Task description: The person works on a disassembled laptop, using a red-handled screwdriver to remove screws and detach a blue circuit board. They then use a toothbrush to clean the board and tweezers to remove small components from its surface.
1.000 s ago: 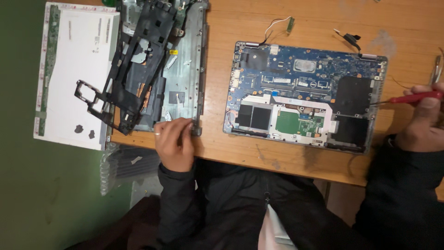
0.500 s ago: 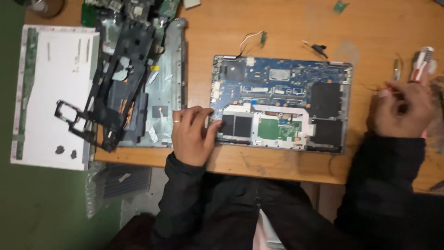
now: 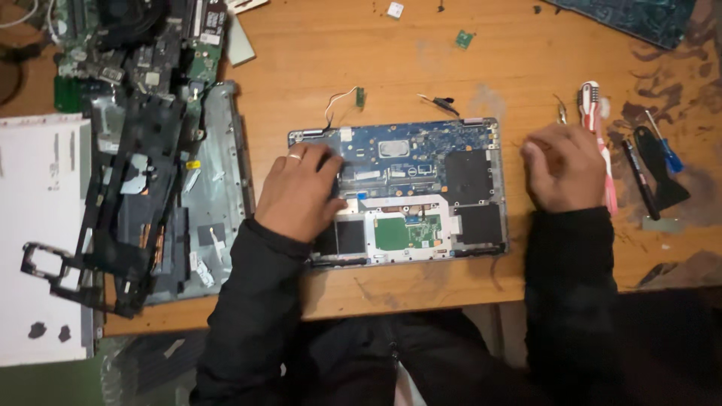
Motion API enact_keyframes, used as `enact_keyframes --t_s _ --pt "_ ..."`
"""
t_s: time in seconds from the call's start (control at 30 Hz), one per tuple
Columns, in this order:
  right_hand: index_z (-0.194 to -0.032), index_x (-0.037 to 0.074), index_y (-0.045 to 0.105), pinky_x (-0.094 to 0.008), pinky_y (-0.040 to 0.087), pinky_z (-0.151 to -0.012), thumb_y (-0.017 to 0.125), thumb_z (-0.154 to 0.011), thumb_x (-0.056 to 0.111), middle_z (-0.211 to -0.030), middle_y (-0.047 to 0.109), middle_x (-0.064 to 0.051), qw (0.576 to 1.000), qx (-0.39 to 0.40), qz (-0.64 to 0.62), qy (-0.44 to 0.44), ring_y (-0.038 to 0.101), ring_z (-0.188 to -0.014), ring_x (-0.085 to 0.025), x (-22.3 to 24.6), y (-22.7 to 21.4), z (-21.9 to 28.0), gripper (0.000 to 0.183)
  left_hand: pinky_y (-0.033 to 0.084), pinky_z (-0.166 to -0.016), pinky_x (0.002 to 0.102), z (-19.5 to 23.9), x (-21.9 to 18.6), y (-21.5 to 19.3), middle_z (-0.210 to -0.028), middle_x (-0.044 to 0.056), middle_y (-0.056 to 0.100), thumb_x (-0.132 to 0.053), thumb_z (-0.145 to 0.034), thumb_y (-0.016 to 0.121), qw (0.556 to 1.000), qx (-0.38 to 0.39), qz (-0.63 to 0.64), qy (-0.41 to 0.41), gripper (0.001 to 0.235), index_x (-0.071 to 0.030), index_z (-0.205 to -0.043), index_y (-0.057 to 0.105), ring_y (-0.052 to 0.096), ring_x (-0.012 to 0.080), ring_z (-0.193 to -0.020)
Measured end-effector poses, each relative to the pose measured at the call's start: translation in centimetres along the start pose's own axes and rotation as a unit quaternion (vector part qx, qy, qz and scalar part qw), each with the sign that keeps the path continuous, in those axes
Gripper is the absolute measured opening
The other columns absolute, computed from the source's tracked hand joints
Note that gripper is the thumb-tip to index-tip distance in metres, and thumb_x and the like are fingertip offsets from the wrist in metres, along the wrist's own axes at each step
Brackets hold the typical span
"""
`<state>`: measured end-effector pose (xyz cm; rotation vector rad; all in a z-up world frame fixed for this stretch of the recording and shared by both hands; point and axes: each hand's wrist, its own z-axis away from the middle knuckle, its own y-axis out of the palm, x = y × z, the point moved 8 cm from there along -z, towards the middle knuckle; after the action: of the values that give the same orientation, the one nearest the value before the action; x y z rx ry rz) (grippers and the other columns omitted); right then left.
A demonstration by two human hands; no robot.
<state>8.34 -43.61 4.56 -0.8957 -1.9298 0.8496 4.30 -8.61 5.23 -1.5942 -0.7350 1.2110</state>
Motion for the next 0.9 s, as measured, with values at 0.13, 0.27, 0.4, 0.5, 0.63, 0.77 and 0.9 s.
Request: enact_keyframes --t_s 0.13,0.27,0.4,0.5,0.63,0.77,0.9 --pt "-0.103 0.003 0.074 -0.038 0.054 -0.087 0.075 -0.104 0.007 -0.102 0.071 -0.013 0.999 0.006 0.005 -0.043 0.068 -0.1 -0.029 0.6 -0.2 -4.0 0.005 0.045 -0.097 0.049 -1.1 1.0 0.2 -0.134 0.014 0.059 -0.026 -0.066 0.089 0.999 -0.017 0.023 0.03 0.064 -0.007 -0.123 0.067 0.051 0.036 -0.128" --pt "-0.106 0.003 0.075 -0.04 0.053 -0.081 0.075 -0.106 0.012 -0.098 0.071 -0.012 0.997 0.024 -0.067 0.019 0.067 -0.087 -0.027 -0.2 0.1 -7.0 0.009 0.043 -0.1 0.05 -1.2 1.3 0.3 -0.136 0.014 0.058 -0.03 -0.065 0.09 0.997 -0.013 0.058 0.054 0.065 -0.007 -0.122 0.067 0.049 0.0363 -0.13" --pt "-0.102 0.006 0.075 -0.041 0.053 -0.086 0.08 -0.095 0.022 -0.099 0.072 -0.01 0.99 0.11 -0.052 -0.073 0.067 -0.097 -0.029 1.8 1.6 -7.2 0.018 0.04 -0.105 0.05 -1.4 1.0 -0.1 -0.137 0.013 0.058 -0.029 -0.066 0.089 0.995 -0.018 0.059 0.081 0.062 -0.009 -0.12 0.068 0.049 0.0356 -0.13" --pt "-0.102 0.007 0.075 -0.041 0.053 -0.087 0.083 -0.084 0.03 -0.102 0.072 -0.008 0.976 0.178 -0.066 -0.105 0.066 -0.1 -0.029 2.7 2.6 -6.9 0.03 0.04 -0.105 0.05 -1.4 0.6 -0.1 -0.137 0.012 0.058 -0.026 -0.068 0.087 0.993 -0.01 0.067 0.096 0.056 -0.01 -0.119 0.07 0.05 0.0352 -0.13" --pt "-0.106 0.007 0.076 -0.04 0.054 -0.084 0.083 -0.08 0.033 -0.11 0.07 -0.008 0.972 0.207 -0.06 -0.091 0.066 -0.103 -0.031 3.0 3.4 -6.7 0.038 0.04 -0.106 0.05 -1.4 0.1 0.0 -0.136 0.012 0.059 -0.024 -0.07 0.085 0.992 -0.012 0.063 0.113 0.046 -0.009 -0.111 0.071 0.051 0.0354 -0.13" --pt "-0.105 0.008 0.077 -0.039 0.055 -0.081 0.081 -0.083 0.031 -0.112 0.072 -0.007 0.97 0.226 -0.05 -0.075 0.069 -0.099 -0.028 2.7 3.7 -6.5 0.032 0.04 -0.108 0.05 -1.3 -0.1 0.2 -0.137 0.011 0.059 -0.022 -0.071 0.083 0.991 -0.009 0.068 0.114 0.04 -0.01 -0.107 0.072 0.05 0.0355 -0.131" --pt "-0.102 0.008 0.076 -0.038 0.056 -0.079 0.081 -0.085 0.031 -0.107 0.074 -0.007 0.973 0.18 -0.025 -0.14 0.07 -0.096 -0.027 3.6 2.9 -6.4 0.029 0.039 -0.11 0.05 -1.2 -0.4 0.1 -0.138 0.011 0.06 -0.022 -0.071 0.083 0.991 -0.021 0.065 0.117 0.038 -0.01 -0.106 0.072 0.05 0.036 -0.132"
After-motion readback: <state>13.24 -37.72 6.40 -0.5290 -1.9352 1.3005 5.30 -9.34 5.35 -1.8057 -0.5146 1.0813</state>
